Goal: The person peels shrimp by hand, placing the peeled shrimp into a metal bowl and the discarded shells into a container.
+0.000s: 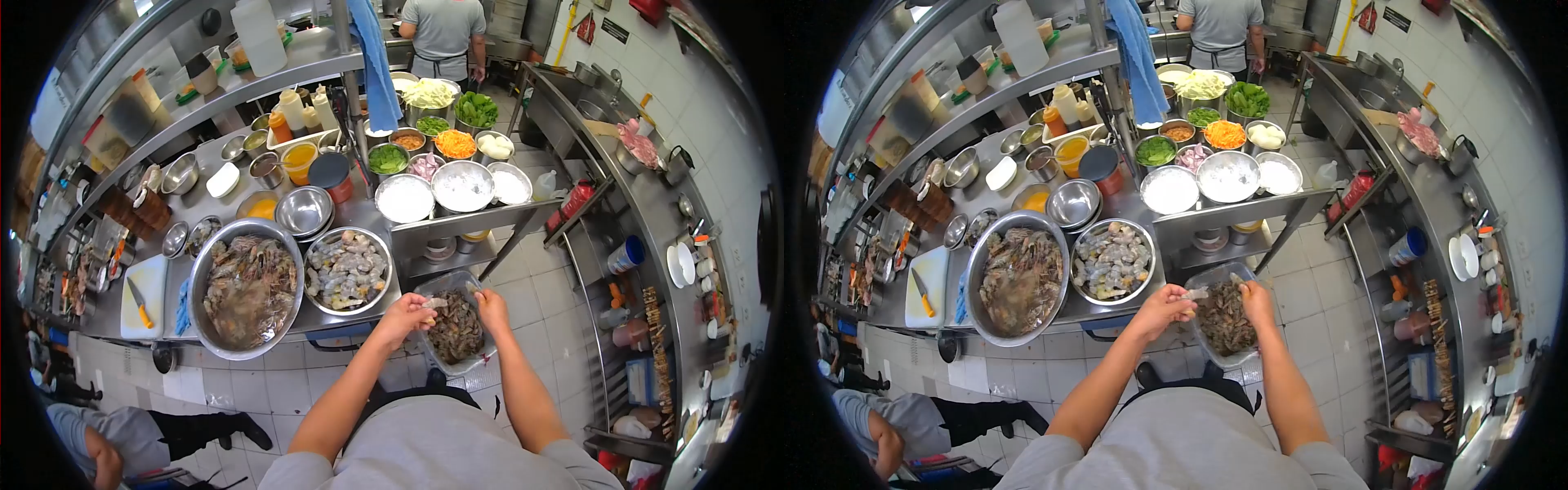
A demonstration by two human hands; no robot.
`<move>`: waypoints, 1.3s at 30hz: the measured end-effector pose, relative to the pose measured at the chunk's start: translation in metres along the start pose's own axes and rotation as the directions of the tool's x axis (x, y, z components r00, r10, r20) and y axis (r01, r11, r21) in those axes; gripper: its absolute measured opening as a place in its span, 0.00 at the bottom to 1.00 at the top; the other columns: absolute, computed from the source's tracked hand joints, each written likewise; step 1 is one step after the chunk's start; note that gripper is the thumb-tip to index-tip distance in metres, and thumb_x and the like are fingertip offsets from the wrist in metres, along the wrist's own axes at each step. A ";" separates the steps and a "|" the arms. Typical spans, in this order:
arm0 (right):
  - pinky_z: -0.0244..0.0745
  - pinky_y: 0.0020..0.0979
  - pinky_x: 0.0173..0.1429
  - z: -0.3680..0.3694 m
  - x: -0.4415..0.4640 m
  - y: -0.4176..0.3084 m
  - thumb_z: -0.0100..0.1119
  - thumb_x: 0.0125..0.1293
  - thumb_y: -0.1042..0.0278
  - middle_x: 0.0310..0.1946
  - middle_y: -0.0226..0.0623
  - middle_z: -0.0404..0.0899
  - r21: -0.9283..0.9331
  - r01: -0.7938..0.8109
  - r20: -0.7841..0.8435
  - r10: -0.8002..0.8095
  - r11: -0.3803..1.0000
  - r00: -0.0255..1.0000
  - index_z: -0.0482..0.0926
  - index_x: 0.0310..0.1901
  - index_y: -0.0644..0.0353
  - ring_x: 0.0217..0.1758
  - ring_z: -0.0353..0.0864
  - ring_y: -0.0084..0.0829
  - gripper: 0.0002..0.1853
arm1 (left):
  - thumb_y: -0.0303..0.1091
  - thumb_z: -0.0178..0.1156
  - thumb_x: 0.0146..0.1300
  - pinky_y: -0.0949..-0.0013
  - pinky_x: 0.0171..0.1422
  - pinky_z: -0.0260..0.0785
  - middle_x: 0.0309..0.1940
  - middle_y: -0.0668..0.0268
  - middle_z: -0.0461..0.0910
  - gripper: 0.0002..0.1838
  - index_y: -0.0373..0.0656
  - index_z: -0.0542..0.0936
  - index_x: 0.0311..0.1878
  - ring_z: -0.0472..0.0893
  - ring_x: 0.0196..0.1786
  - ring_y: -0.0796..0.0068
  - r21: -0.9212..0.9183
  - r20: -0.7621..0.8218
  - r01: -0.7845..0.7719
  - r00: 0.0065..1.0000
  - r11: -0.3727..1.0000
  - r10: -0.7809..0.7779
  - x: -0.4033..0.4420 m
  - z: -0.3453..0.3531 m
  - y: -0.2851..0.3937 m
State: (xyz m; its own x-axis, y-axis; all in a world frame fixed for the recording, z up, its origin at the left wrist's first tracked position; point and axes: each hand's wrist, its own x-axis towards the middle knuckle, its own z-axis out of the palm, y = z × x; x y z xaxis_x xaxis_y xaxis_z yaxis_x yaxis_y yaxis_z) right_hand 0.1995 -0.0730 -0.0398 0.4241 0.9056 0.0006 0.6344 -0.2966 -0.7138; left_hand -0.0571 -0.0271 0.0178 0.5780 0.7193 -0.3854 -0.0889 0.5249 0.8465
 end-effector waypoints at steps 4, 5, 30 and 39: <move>0.74 0.41 0.60 0.012 -0.004 0.064 0.58 0.63 0.66 0.50 0.54 0.81 -0.006 0.043 0.215 -0.040 0.999 0.976 0.79 0.56 0.63 0.55 0.81 0.51 0.19 | 0.24 0.60 0.67 0.68 0.48 0.79 0.47 0.57 0.80 0.16 0.42 0.68 0.55 0.84 0.44 0.68 -0.209 -0.072 -0.081 0.995 0.975 0.067 -0.018 -0.020 0.015; 0.72 0.41 0.65 0.019 -0.008 0.080 0.58 0.61 0.68 0.55 0.55 0.79 0.002 0.068 0.266 -0.066 0.998 0.962 0.76 0.61 0.62 0.60 0.78 0.52 0.25 | 0.23 0.60 0.66 0.67 0.49 0.79 0.47 0.57 0.80 0.17 0.41 0.68 0.55 0.84 0.44 0.67 -0.224 -0.109 -0.150 0.986 0.963 0.129 -0.021 -0.026 0.020; 0.74 0.27 0.34 0.034 -0.045 0.125 0.60 0.64 0.74 0.36 0.33 0.80 0.098 -0.361 0.452 0.281 0.928 0.847 0.73 0.63 0.62 0.31 0.79 0.25 0.24 | 0.42 0.68 0.55 0.50 0.59 0.73 0.48 0.46 0.82 0.24 0.40 0.80 0.53 0.81 0.53 0.48 0.613 -0.773 0.582 0.303 0.535 0.557 -0.111 -0.334 0.086; 0.76 0.27 0.40 0.031 -0.041 0.065 0.56 0.66 0.76 0.38 0.35 0.83 0.242 -0.343 0.501 0.186 0.908 0.845 0.73 0.62 0.65 0.33 0.80 0.25 0.21 | 0.35 0.61 0.66 0.57 0.47 0.77 0.42 0.57 0.84 0.16 0.36 0.76 0.53 0.83 0.43 0.60 0.600 -0.742 0.012 0.381 0.800 0.551 -0.147 -0.331 0.088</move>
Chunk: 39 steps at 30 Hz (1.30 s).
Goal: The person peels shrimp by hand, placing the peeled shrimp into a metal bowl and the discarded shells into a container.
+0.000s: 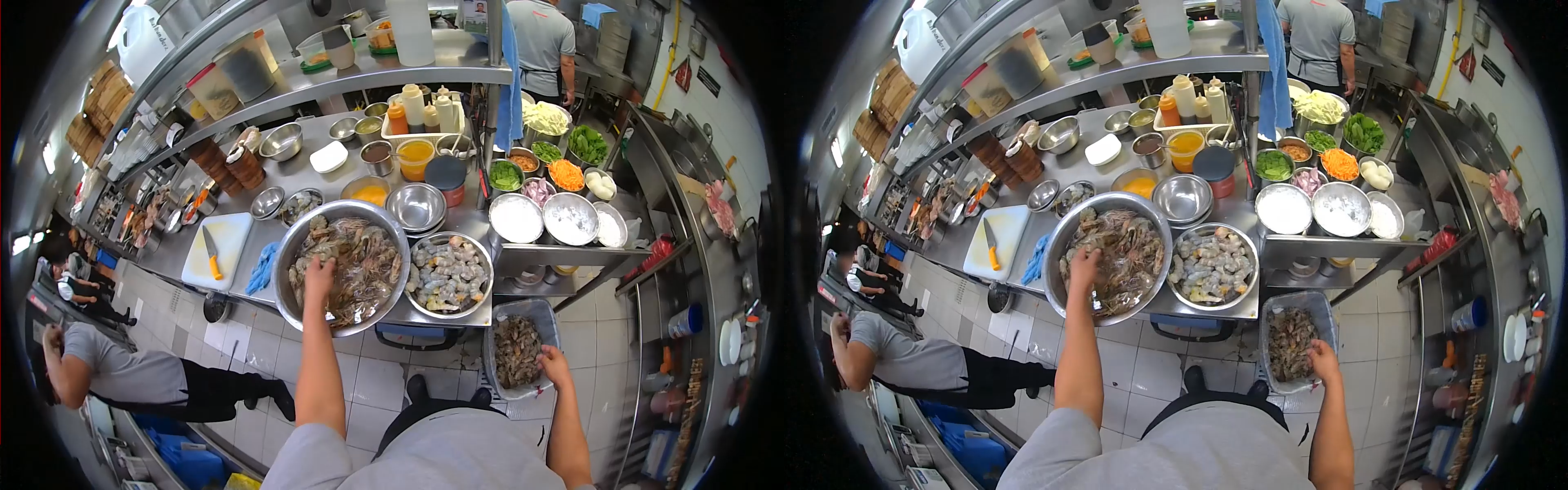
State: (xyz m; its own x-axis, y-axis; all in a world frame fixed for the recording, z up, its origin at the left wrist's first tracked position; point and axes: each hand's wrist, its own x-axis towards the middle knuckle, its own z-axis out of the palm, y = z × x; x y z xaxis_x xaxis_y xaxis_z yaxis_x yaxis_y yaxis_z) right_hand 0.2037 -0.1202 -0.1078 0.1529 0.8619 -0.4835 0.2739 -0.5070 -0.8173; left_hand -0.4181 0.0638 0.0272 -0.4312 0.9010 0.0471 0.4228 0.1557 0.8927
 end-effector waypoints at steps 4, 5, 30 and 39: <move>0.77 0.26 0.44 0.000 -0.003 -0.035 0.56 0.68 0.76 0.41 0.34 0.83 0.080 0.039 -0.001 -0.039 0.996 0.999 0.73 0.61 0.65 0.37 0.80 0.24 0.19 | 0.31 0.55 0.71 0.63 0.43 0.78 0.43 0.65 0.82 0.11 0.39 0.75 0.54 0.82 0.43 0.72 -0.513 0.132 0.189 0.981 0.837 -0.141 -0.032 -0.029 0.055; 0.76 0.26 0.46 -0.001 0.001 -0.038 0.56 0.69 0.76 0.43 0.34 0.82 0.094 0.105 0.008 -0.106 0.990 0.994 0.74 0.61 0.65 0.39 0.81 0.24 0.19 | 0.31 0.54 0.72 0.64 0.43 0.78 0.44 0.66 0.82 0.12 0.40 0.75 0.55 0.81 0.44 0.74 -0.583 0.220 0.195 0.972 0.789 -0.079 -0.039 -0.031 0.066; 0.71 0.31 0.38 0.007 -0.033 -0.156 0.59 0.71 0.55 0.29 0.30 0.79 -0.089 0.238 0.038 -0.235 0.967 0.971 0.78 0.38 0.63 0.33 0.76 0.25 0.16 | 0.22 0.61 0.56 0.55 0.53 0.75 0.50 0.56 0.77 0.24 0.44 0.78 0.59 0.81 0.48 0.50 -0.180 0.688 -0.705 0.409 0.686 0.600 -0.230 0.271 0.184; 0.73 0.40 0.42 0.005 -0.031 -0.137 0.59 0.69 0.57 0.31 0.46 0.81 -0.249 0.378 -0.126 -0.416 0.892 0.900 0.78 0.39 0.62 0.35 0.80 0.43 0.14 | 0.26 0.58 0.60 0.57 0.50 0.77 0.44 0.52 0.84 0.24 0.43 0.79 0.62 0.84 0.42 0.51 -0.226 0.592 -0.596 0.544 0.771 0.595 -0.257 0.311 0.145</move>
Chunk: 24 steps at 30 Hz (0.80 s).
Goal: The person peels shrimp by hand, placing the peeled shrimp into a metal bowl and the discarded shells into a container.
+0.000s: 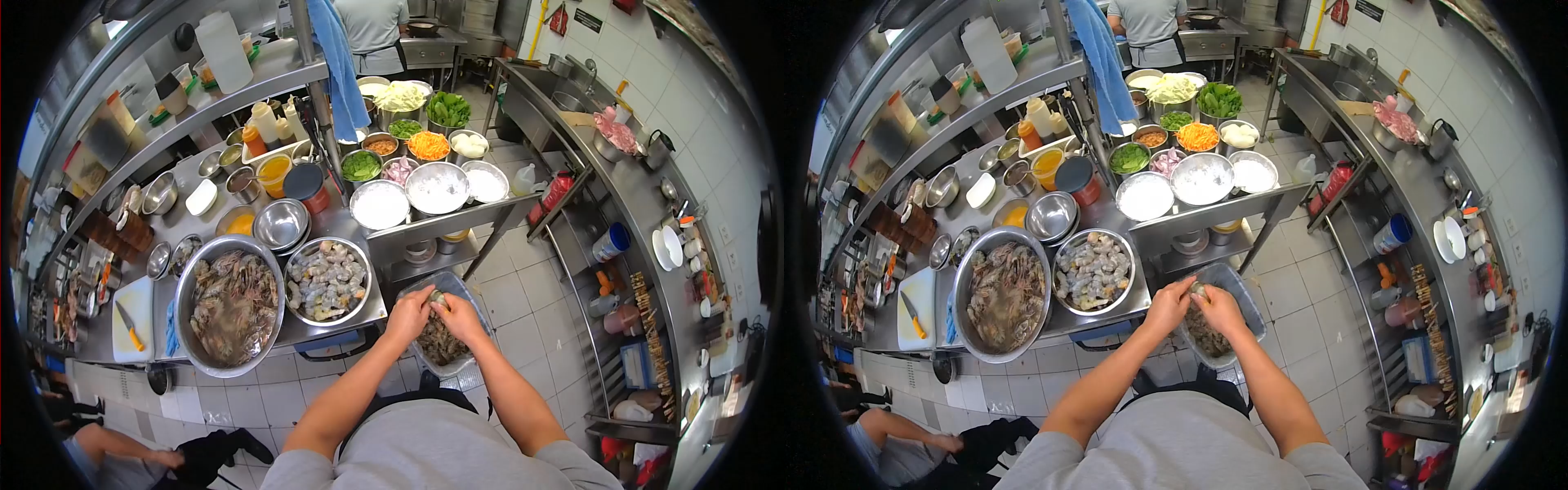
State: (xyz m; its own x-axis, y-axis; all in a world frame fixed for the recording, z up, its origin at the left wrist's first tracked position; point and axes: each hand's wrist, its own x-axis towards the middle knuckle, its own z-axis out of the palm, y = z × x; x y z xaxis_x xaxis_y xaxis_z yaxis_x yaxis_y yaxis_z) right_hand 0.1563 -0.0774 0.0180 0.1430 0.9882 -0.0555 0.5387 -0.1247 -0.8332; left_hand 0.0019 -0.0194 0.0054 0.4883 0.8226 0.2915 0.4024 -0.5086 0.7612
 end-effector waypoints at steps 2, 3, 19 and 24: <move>0.74 0.42 0.45 0.002 0.000 0.003 0.59 0.68 0.57 0.33 0.48 0.82 -0.029 0.036 -0.015 -0.036 0.999 0.999 0.80 0.39 0.61 0.38 0.81 0.47 0.13 | 0.27 0.57 0.62 0.58 0.49 0.77 0.41 0.52 0.84 0.24 0.42 0.77 0.63 0.84 0.39 0.49 -0.072 0.091 0.151 0.985 0.986 -0.144 -0.001 0.000 -0.001; 0.74 0.44 0.46 0.003 0.002 0.009 0.59 0.68 0.57 0.34 0.47 0.82 -0.095 0.080 -0.011 -0.082 0.992 0.997 0.80 0.39 0.61 0.40 0.81 0.48 0.13 | 0.29 0.57 0.64 0.58 0.49 0.77 0.39 0.53 0.85 0.24 0.40 0.75 0.65 0.84 0.37 0.46 -0.131 0.190 0.299 0.943 0.945 -0.272 -0.001 -0.001 -0.001; 0.73 0.53 0.51 0.022 0.007 0.022 0.50 0.68 0.59 0.41 0.58 0.81 -0.218 -0.046 -0.039 0.038 0.975 0.998 0.75 0.45 0.64 0.47 0.79 0.59 0.15 | 0.29 0.55 0.63 0.50 0.59 0.71 0.48 0.41 0.81 0.21 0.37 0.76 0.60 0.79 0.53 0.41 -0.027 0.110 0.179 0.978 0.983 -0.175 -0.007 0.020 0.005; 0.73 0.55 0.49 0.014 0.006 0.021 0.50 0.67 0.61 0.40 0.59 0.81 -0.249 0.002 -0.039 -0.013 0.968 0.999 0.75 0.44 0.63 0.46 0.79 0.60 0.14 | 0.30 0.55 0.65 0.52 0.55 0.74 0.46 0.43 0.81 0.20 0.38 0.76 0.60 0.81 0.47 0.43 -0.110 0.291 0.288 0.924 0.951 -0.246 -0.001 0.001 0.012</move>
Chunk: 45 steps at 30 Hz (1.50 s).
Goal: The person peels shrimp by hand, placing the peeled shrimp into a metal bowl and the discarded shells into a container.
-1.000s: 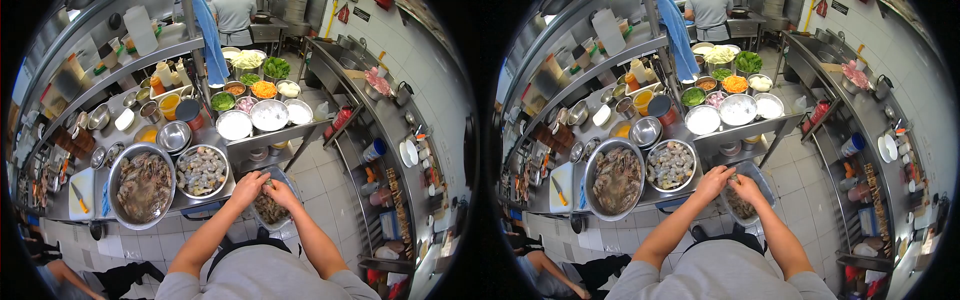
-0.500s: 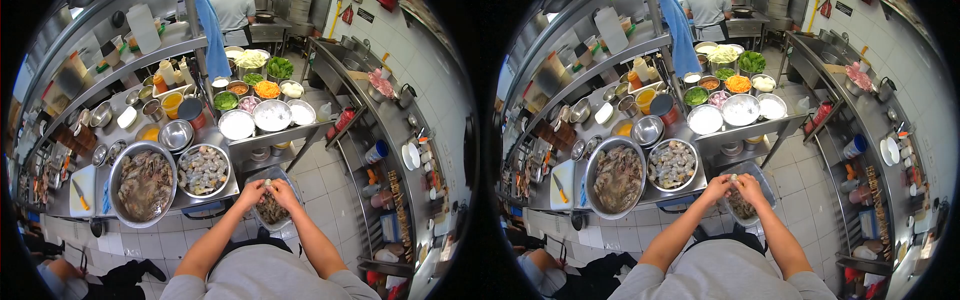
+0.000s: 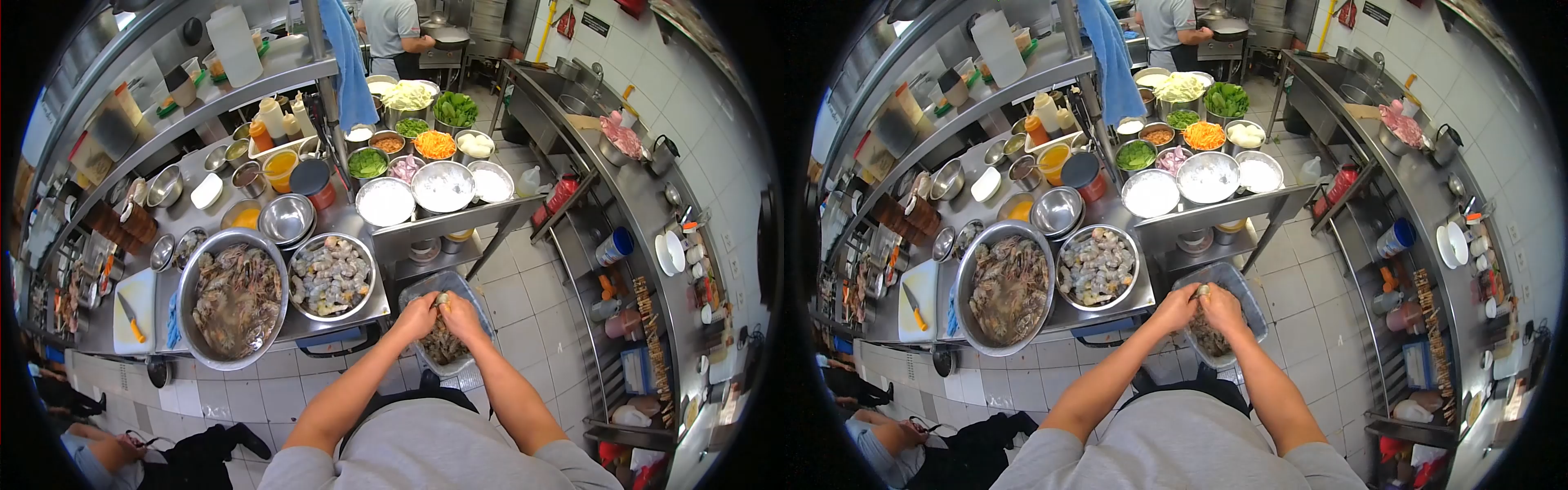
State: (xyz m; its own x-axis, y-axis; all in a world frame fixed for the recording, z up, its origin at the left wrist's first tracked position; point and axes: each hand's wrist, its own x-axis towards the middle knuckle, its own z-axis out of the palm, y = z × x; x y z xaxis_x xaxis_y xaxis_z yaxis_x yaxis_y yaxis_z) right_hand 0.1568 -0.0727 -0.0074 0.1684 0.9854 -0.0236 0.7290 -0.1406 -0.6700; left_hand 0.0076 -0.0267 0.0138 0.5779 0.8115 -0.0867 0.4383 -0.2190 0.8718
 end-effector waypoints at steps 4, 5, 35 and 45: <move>0.76 0.47 0.45 -0.007 0.005 0.020 0.49 0.68 0.63 0.36 0.53 0.82 0.071 0.179 0.130 -0.187 0.981 0.974 0.76 0.46 0.63 0.41 0.83 0.50 0.13 | 0.29 0.52 0.71 0.69 0.42 0.77 0.42 0.62 0.83 0.19 0.41 0.74 0.64 0.83 0.35 0.71 -0.363 0.390 0.273 0.913 0.891 -0.121 -0.002 -0.024 0.001; 0.76 0.47 0.45 -0.007 0.006 0.025 0.49 0.68 0.63 0.36 0.53 0.82 0.069 0.178 0.130 -0.186 0.982 0.974 0.76 0.46 0.63 0.41 0.83 0.50 0.13 | 0.29 0.52 0.71 0.69 0.42 0.77 0.42 0.62 0.83 0.19 0.41 0.74 0.64 0.83 0.35 0.71 -0.364 0.391 0.272 0.913 0.891 -0.119 -0.002 -0.029 0.004; 0.75 0.38 0.57 0.010 0.022 0.088 0.51 0.62 0.74 0.53 0.47 0.81 -0.086 0.068 -0.002 -0.068 0.994 0.998 0.74 0.62 0.62 0.55 0.82 0.42 0.24 | 0.23 0.56 0.62 0.66 0.52 0.74 0.51 0.58 0.81 0.32 0.44 0.66 0.72 0.82 0.45 0.66 -0.261 0.004 -0.061 0.998 0.963 0.064 -0.008 -0.003 -0.026; 0.74 0.31 0.59 -0.033 0.001 0.005 0.56 0.67 0.77 0.61 0.38 0.75 0.645 -0.118 0.234 -0.048 0.755 0.971 0.72 0.65 0.61 0.56 0.78 0.31 0.24 | 0.24 0.60 0.58 0.62 0.53 0.74 0.50 0.54 0.79 0.32 0.41 0.70 0.68 0.81 0.49 0.56 0.110 -0.225 -0.201 0.949 0.973 0.222 -0.002 -0.005 -0.001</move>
State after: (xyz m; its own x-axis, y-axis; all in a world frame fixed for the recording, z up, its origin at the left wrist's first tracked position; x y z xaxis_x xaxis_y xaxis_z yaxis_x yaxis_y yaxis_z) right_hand 0.1820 -0.0759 0.0136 -0.0271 0.9860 -0.1646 0.1024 -0.1611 -0.9816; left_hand 0.0027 -0.0251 0.0158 0.4906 0.8433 0.2195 0.3860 -0.4362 0.8129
